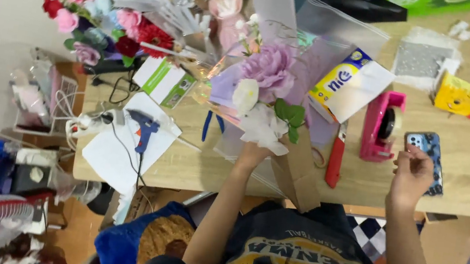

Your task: The person wraps a bouquet of artificial flowers in a sheet of translucent purple paper. They fold the paper around the stems and secure it with tape, then adjust the arrangement and the wrapping.

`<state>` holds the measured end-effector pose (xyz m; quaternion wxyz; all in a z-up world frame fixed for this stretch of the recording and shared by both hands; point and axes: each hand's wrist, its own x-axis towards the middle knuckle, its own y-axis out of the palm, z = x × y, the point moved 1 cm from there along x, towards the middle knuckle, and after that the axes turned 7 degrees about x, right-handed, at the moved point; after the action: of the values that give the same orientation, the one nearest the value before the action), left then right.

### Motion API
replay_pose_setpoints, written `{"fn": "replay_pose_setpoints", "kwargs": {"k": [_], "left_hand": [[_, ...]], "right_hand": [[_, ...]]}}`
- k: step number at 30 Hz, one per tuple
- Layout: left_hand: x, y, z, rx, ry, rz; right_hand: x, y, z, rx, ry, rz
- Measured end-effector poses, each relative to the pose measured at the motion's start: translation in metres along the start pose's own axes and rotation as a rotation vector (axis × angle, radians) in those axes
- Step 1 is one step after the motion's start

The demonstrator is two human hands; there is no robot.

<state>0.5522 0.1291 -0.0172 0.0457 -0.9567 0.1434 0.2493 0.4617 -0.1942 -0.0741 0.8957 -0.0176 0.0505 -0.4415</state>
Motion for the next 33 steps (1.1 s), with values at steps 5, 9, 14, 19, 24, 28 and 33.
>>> {"fn": "replay_pose_setpoints", "kwargs": {"k": [5, 9, 14, 19, 24, 28, 33], "left_hand": [[0.006, 0.016, 0.006, 0.072, -0.025, 0.125], [0.011, 0.031, 0.007, 0.114, -0.035, 0.174], [0.02, 0.046, 0.009, 0.143, -0.049, 0.188], [0.027, 0.053, 0.018, 0.149, -0.082, 0.168], [0.031, 0.052, 0.02, 0.166, -0.095, 0.138], [0.034, 0.049, 0.02, 0.18, -0.089, 0.161], [0.041, 0.047, 0.022, 0.21, -0.088, 0.18]], "right_hand": [[0.028, -0.04, -0.053, -0.167, 0.14, 0.022], [0.037, -0.024, -0.061, -0.244, 0.156, 0.092], [0.058, -0.006, -0.112, -0.243, 0.273, 0.006], [0.026, 0.019, -0.058, 0.038, 0.306, -0.092], [-0.006, 0.029, -0.015, 0.431, 0.248, -0.08], [-0.013, 0.025, -0.035, 0.686, 0.249, -0.074], [-0.012, 0.022, -0.058, 0.942, 0.276, -0.093]]}}
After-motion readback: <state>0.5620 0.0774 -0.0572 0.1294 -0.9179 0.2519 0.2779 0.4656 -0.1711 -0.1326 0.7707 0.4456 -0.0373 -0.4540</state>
